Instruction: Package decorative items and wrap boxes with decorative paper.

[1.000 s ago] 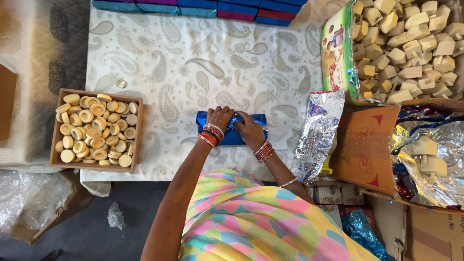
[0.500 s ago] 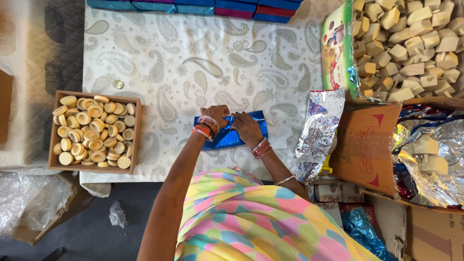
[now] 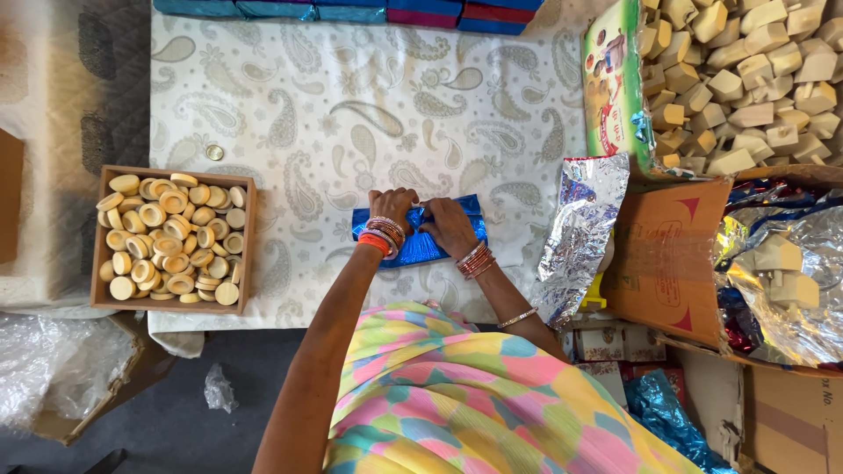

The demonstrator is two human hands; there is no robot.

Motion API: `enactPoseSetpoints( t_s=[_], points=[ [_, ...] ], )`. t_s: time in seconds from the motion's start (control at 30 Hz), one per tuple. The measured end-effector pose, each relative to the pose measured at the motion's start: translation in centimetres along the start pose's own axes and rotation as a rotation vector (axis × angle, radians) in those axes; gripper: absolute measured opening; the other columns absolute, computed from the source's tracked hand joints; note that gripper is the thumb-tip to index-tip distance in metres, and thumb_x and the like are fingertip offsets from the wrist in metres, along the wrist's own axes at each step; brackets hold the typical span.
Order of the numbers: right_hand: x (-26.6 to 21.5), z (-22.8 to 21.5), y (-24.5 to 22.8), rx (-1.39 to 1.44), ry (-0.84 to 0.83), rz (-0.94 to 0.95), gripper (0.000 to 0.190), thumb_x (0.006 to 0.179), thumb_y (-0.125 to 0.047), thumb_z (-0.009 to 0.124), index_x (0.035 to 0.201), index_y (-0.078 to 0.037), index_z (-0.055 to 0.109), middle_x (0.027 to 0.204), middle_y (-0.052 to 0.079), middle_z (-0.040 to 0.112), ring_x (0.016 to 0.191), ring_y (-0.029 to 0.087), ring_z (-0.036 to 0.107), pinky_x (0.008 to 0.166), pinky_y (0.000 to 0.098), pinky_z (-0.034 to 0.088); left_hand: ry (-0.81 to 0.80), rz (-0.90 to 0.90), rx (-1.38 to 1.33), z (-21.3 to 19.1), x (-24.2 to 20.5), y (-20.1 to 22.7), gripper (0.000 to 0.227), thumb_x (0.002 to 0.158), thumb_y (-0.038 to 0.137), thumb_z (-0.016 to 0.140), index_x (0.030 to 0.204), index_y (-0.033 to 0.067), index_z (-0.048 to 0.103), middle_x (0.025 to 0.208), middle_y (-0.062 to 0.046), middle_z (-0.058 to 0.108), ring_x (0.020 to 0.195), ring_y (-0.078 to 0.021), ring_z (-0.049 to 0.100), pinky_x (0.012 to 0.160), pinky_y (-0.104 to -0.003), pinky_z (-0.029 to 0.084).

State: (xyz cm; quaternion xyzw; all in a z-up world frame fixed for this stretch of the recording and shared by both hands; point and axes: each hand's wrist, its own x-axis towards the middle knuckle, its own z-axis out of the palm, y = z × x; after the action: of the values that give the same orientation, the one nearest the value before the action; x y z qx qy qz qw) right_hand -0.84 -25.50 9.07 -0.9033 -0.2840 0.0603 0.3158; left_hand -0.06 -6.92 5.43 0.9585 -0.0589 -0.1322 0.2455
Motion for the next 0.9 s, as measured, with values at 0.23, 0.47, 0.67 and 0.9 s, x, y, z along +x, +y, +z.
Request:
enactPoseSetpoints(
  t_s=[0.23, 0.47, 0.67, 0.9],
  points=[
    [2.2, -1.7, 2.4, 0.205, -0.082, -0.047, 0.045, 0.073, -0.014, 0.083, 0.111, -0.005, 0.060, 0.105, 0.012, 0.070, 0.099, 0.033, 0.064, 0.089, 0.0432, 0.050, -0.076, -0.026, 0.065, -1.9, 0.0, 1.4, 0.056, 0.050, 0.021, 0.099, 0.100, 0.0251, 0.074, 0.106, 0.002, 0.071, 0.107, -0.0206, 0.067, 0.098, -0.047, 0.036],
    [0.4, -4.1, 3.5, -0.043, 0.228, 0.054, 0.020, 0.097, -0.006, 0.067, 0.117, -0.011, 0.067, 0.105, 0.010, 0.075, 0.098, 0.029, 0.069, 0.093, 0.0427, 0.051, -0.083, -0.036, 0.097, -2.1, -0.5, 1.8, 0.054, 0.053, 0.022, 0.099, 0.101, 0.0270, 0.074, 0.110, 0.002, 0.068, 0.110, -0.0200, 0.065, 0.097, -0.048, 0.036],
    [-0.9, -3.7, -2.1, -0.137, 0.079, -0.252, 0.036, 0.093, -0.018, 0.068, 0.126, -0.004, 0.065, 0.125, 0.014, 0.069, 0.118, 0.031, 0.061, 0.104, 0.0457, 0.045, 0.008, -0.006, 0.059, -0.7, -0.6, 1.1, 0.058, 0.052, 0.015, 0.096, 0.104, 0.0258, 0.072, 0.107, 0.001, 0.069, 0.107, -0.0203, 0.065, 0.097, -0.046, 0.037],
    [-2.4, -2.6, 1.8, -0.360, 0.058, -0.057, 0.026, 0.098, -0.026, 0.070, 0.121, -0.015, 0.068, 0.136, 0.004, 0.066, 0.139, 0.022, 0.055, 0.121, 0.0480, 0.032, -0.034, -0.051, 0.045, -1.5, -0.3, 1.5, 0.055, 0.050, 0.015, 0.097, 0.097, 0.0276, 0.073, 0.103, 0.005, 0.069, 0.106, -0.0191, 0.065, 0.093, -0.049, 0.034]
  ],
)
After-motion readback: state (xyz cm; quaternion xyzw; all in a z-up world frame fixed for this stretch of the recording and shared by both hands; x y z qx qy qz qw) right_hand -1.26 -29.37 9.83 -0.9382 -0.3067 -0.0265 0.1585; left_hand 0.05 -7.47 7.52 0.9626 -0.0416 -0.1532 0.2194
